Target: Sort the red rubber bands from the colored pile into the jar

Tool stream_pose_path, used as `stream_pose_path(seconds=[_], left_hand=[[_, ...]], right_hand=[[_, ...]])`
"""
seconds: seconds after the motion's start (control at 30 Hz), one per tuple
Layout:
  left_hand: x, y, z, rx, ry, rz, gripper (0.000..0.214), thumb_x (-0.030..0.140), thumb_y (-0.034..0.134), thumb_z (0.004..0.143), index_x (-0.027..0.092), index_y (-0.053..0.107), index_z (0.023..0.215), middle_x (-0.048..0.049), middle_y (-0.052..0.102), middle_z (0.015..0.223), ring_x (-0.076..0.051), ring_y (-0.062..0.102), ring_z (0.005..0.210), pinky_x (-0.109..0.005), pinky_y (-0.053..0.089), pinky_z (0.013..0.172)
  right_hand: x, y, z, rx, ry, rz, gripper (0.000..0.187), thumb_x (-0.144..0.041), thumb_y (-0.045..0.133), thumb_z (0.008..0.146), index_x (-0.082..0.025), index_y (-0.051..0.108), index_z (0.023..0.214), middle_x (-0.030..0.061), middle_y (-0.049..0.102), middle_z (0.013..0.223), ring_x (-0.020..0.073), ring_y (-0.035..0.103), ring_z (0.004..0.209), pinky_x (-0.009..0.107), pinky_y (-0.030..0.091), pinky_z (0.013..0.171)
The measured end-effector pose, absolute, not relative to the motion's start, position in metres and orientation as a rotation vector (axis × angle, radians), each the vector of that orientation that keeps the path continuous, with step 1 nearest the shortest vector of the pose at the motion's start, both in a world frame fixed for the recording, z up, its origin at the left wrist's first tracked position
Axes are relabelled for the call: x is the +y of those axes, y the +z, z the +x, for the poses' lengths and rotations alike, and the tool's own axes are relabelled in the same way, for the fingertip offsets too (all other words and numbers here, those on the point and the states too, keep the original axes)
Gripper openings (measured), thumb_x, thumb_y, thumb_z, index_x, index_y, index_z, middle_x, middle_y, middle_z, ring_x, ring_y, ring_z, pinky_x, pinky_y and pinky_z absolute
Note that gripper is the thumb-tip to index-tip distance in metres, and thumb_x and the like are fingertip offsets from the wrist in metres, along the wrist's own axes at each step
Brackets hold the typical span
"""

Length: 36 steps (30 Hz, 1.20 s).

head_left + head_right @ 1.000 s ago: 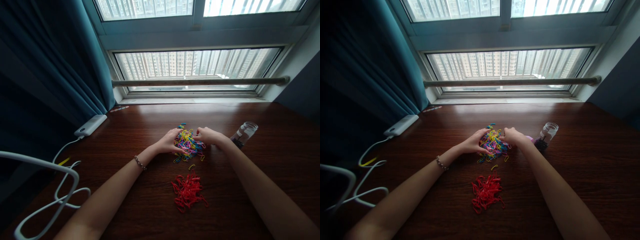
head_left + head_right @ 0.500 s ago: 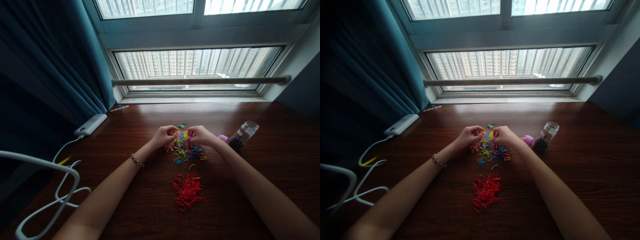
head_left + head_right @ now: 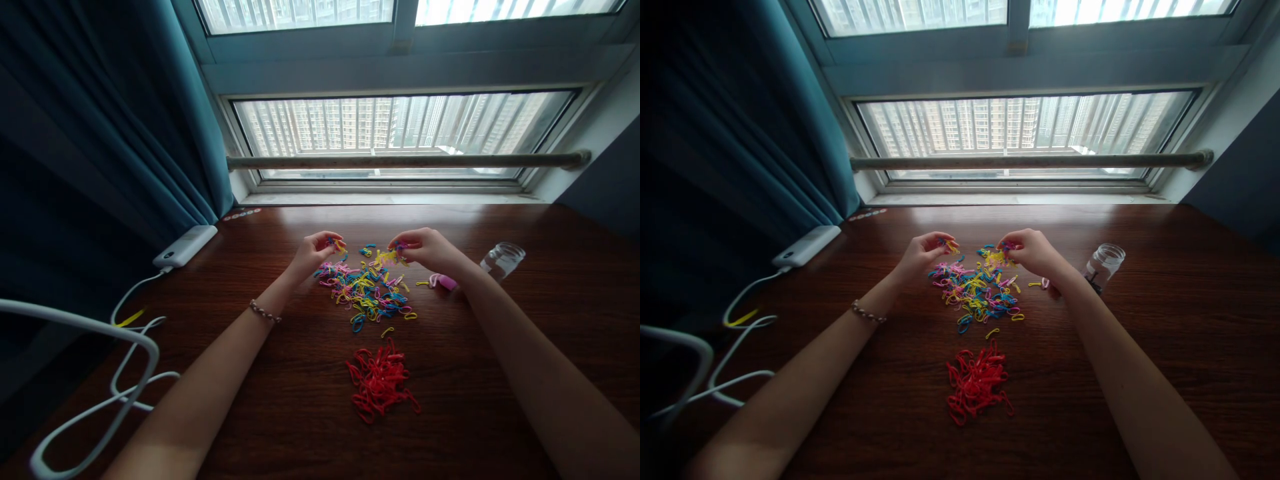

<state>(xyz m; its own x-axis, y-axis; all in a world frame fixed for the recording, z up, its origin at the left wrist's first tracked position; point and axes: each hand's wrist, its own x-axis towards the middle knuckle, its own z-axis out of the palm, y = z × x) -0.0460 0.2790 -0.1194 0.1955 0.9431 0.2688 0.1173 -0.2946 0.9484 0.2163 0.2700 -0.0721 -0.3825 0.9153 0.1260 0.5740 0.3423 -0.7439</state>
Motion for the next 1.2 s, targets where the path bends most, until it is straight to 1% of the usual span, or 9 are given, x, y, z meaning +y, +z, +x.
stream_pose_path(seconds=[0.23,0.37,0.47,0.57,0.7,0.93,1.07,1.13,1.2], left_hand=[[0.281,-0.124,-0.046,0.990,1.207,1.677,0.025,0.015,0.056,0.068,0.011,0.061,0.093,-0.0089,0.066,0.090,-0.017,0.063,0.081,-0.033,0.050,0.076],[0.276,-0.120,-0.045,1.016,1.154,1.848,0.018,0.010,0.047,0.066,0.013,0.065,0.070,-0.0067,0.067,0.085,-0.017,0.061,0.084,-0.031,0.048,0.076],[0.273,-0.118,-0.043,1.062,1.091,1.886,0.018,0.011,0.046,0.065,0.013,0.062,0.059,-0.0053,0.066,0.078,-0.016,0.060,0.078,-0.029,0.047,0.073],[0.274,-0.119,-0.044,1.155,1.038,1.844,0.015,0.016,0.049,0.067,0.013,0.064,0.067,-0.0047,0.066,0.073,-0.016,0.060,0.073,-0.027,0.047,0.069],[0.277,-0.123,-0.048,1.162,1.041,1.731,0.021,0.025,0.055,0.069,0.012,0.064,0.083,-0.0053,0.065,0.073,-0.016,0.060,0.071,-0.025,0.046,0.063],[0.276,-0.124,-0.049,1.189,1.010,1.773,0.024,0.032,0.058,0.071,0.013,0.066,0.083,-0.0062,0.067,0.075,-0.016,0.060,0.070,-0.026,0.047,0.063],[0.278,-0.128,-0.048,1.241,0.978,1.918,0.025,0.035,0.059,0.071,0.014,0.068,0.080,-0.0078,0.067,0.082,-0.017,0.060,0.074,-0.027,0.047,0.066],[0.280,-0.132,-0.050,1.296,0.956,2.015,0.026,0.038,0.060,0.070,0.015,0.069,0.079,-0.0073,0.066,0.084,-0.017,0.060,0.074,-0.026,0.047,0.065],[0.282,-0.135,-0.052,1.370,0.893,2.102,0.029,0.043,0.063,0.066,0.017,0.069,0.079,-0.0063,0.065,0.083,-0.016,0.058,0.069,-0.025,0.045,0.062]], right_hand=[[0.272,-0.069,0.223,-2.089,0.760,-1.287,0.019,-0.017,0.060,0.065,-0.016,0.070,0.081,0.0044,0.068,0.074,0.0170,0.062,0.070,0.026,0.052,0.065],[0.274,-0.075,0.222,-2.143,0.799,-1.334,0.021,-0.010,0.058,0.064,-0.016,0.070,0.080,0.0044,0.069,0.077,0.0167,0.063,0.072,0.023,0.050,0.063],[0.274,-0.091,0.213,-2.212,0.786,-1.403,0.016,-0.014,0.060,0.066,-0.016,0.069,0.079,0.0046,0.068,0.074,0.0166,0.063,0.071,0.022,0.049,0.060],[0.275,-0.115,0.200,-2.293,0.620,-1.426,0.017,-0.025,0.064,0.068,-0.017,0.069,0.082,0.0044,0.067,0.077,0.0160,0.062,0.070,0.023,0.047,0.062],[0.279,-0.136,0.195,-2.376,0.418,-1.400,0.013,-0.027,0.066,0.067,-0.019,0.069,0.077,0.0044,0.066,0.081,0.0154,0.060,0.073,0.023,0.044,0.065],[0.287,-0.116,0.215,-2.123,0.678,-1.414,0.018,-0.031,0.062,0.069,-0.015,0.069,0.075,0.0034,0.066,0.067,0.0136,0.059,0.061,0.023,0.045,0.055],[0.289,-0.101,0.226,-2.007,0.955,-1.285,0.022,-0.023,0.059,0.070,-0.015,0.068,0.088,0.0050,0.069,0.081,0.0138,0.062,0.069,0.024,0.050,0.063],[0.287,-0.096,0.231,-2.096,0.971,-1.252,0.022,-0.023,0.060,0.070,-0.017,0.068,0.089,0.0046,0.068,0.086,0.0138,0.062,0.074,0.025,0.049,0.068],[0.285,-0.093,0.234,-2.248,0.931,-1.282,0.021,-0.025,0.063,0.067,-0.018,0.069,0.086,0.0037,0.068,0.082,0.0147,0.061,0.073,0.026,0.048,0.068]])
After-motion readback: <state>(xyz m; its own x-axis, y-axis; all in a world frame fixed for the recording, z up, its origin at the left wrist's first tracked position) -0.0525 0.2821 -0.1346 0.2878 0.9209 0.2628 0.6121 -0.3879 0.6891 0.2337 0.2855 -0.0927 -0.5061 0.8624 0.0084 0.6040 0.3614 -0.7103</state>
